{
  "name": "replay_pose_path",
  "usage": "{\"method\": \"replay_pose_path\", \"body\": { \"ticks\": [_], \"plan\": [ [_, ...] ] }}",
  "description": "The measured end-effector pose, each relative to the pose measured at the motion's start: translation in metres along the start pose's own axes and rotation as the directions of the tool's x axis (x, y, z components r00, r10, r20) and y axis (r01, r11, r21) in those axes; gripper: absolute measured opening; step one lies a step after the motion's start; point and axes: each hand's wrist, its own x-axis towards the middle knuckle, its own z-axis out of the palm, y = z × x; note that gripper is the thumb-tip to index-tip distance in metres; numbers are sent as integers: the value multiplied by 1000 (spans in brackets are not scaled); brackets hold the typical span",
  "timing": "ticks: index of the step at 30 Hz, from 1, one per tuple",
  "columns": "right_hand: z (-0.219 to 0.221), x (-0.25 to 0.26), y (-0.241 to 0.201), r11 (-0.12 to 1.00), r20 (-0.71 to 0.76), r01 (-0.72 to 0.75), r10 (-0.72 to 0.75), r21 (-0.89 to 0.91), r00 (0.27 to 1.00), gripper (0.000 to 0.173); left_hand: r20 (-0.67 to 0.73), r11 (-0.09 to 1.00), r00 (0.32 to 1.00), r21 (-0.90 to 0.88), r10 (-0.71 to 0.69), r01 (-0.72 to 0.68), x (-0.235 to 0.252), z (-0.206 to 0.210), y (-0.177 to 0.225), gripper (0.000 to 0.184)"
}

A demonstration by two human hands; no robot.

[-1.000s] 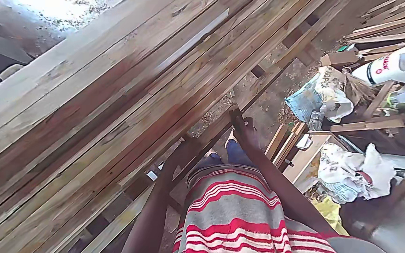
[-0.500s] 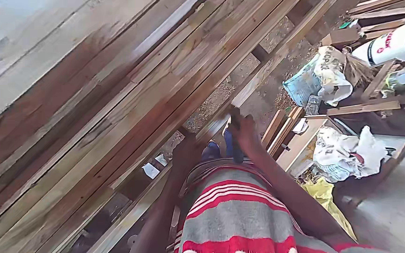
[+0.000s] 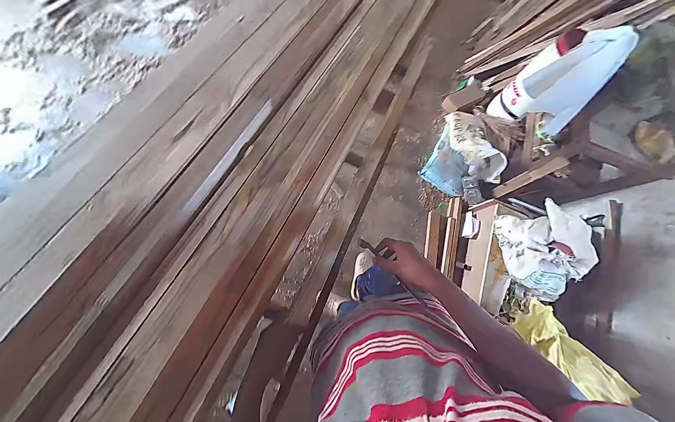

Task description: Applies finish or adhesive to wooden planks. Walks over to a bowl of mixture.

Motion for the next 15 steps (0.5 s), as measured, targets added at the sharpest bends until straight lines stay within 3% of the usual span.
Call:
{"method": "replay_pose_path", "body": {
  "ticks": [3,6,8,10,13,15],
  "plan": [
    [-27,16,30,975,-98,-56,78,213,992,42,23,995,1000,101,3,-6,2,-1,0,53],
    [-69,45,60,895,-205,-85,192,438,960,45,-90,930,983,347,162,-121,11,2,5,54],
    [-107,73,79,864,-252,-68,220,499,942,45,-192,898,917,348,350,-269,6,4,28,64],
    [-151,104,94,865,-288,-48,218,500,933,44,-225,856,830,228,510,-464,-9,-2,93,66],
    [-221,152,113,893,-383,21,172,451,908,44,-352,621,542,168,763,-765,16,7,226,56],
    [-260,175,126,896,-397,41,154,442,905,44,-443,562,437,201,783,-802,61,22,325,52]
  ]
}}
